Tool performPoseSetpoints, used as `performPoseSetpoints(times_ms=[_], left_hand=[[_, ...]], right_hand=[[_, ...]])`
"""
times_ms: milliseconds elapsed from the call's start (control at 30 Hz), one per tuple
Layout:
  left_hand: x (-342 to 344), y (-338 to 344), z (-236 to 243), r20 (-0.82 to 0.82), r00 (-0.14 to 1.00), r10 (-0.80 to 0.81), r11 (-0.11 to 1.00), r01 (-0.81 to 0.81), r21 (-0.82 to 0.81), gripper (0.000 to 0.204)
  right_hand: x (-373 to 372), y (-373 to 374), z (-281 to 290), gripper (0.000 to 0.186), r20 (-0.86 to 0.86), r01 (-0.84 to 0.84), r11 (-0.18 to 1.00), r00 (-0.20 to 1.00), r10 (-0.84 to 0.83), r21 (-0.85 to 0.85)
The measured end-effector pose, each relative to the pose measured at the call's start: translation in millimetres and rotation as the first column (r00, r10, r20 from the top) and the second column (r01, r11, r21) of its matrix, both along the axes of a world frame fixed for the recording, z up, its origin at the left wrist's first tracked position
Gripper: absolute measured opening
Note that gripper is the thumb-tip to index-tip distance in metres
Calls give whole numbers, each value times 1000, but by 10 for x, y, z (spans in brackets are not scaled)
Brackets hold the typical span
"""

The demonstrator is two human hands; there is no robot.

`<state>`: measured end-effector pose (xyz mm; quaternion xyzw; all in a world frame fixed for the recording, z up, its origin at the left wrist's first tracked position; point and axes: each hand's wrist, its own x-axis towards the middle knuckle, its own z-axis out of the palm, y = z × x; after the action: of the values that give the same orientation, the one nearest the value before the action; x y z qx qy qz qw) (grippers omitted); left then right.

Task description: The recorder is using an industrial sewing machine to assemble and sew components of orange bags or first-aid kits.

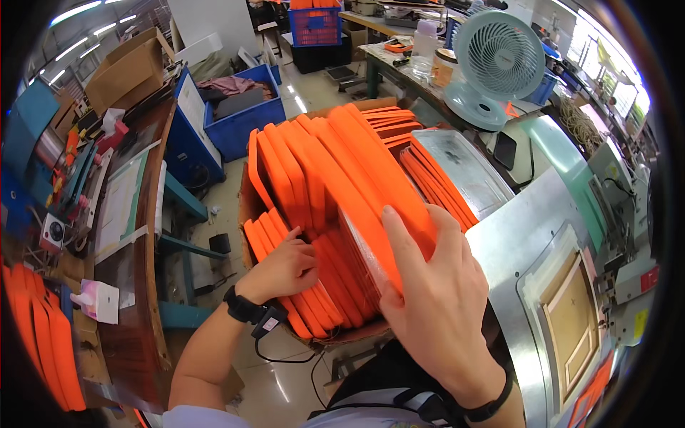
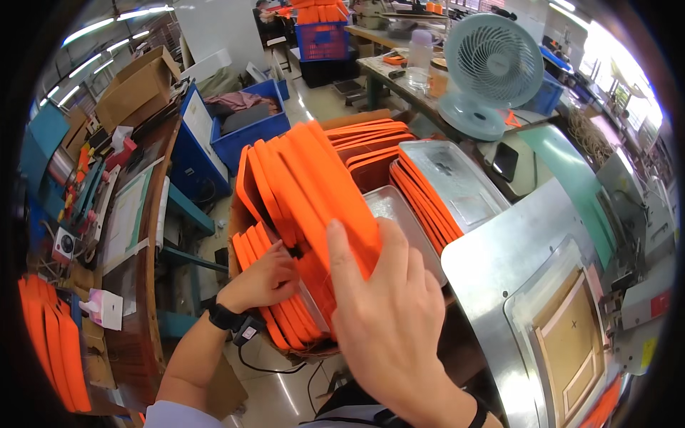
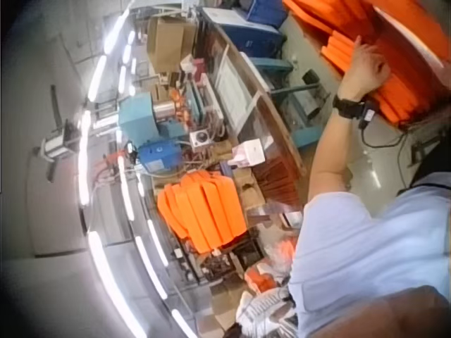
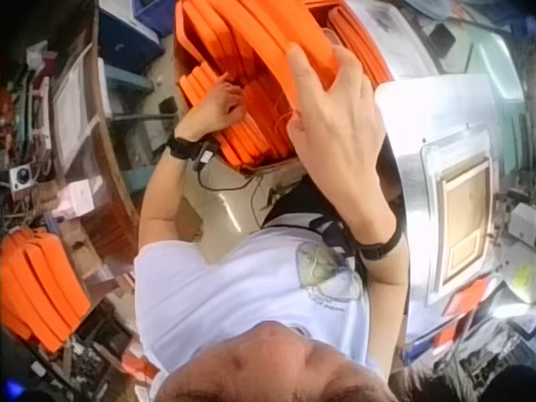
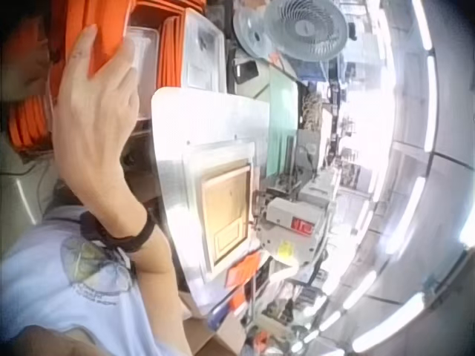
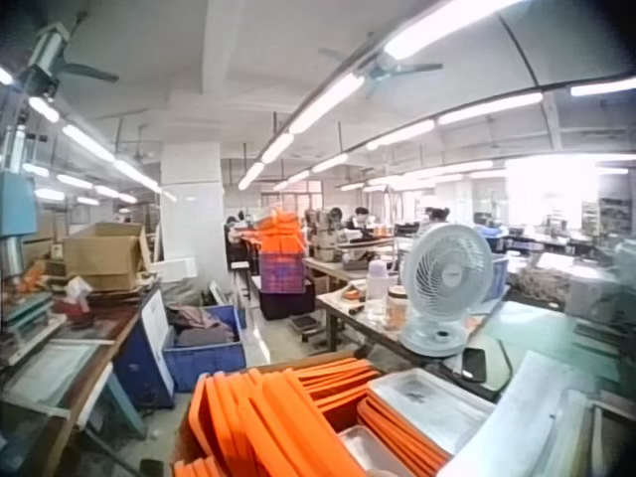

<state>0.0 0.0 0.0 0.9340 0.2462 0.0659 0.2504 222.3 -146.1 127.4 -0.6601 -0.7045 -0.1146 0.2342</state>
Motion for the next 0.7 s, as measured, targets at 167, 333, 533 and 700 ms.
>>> performPoseSetpoints(times_ms=[167,333,533,700], left_hand=[[-59,-81,-30,276,956,99,994,-82,-73,13],[-62,-200,51,273,954,123,991,-134,21,14],[-129,-218,46,274,955,114,989,-136,61,17],[-96,-232,82,233,965,120,987,-141,74,15]], right_hand=[[-109,22,-235,73,-385,-105,994,918,99,5],[-157,-27,-521,74,-419,-105,994,903,98,7],[-161,-60,-702,74,-458,-136,970,889,30,-202],[-295,152,-1332,79,-497,-206,937,867,40,-283]])
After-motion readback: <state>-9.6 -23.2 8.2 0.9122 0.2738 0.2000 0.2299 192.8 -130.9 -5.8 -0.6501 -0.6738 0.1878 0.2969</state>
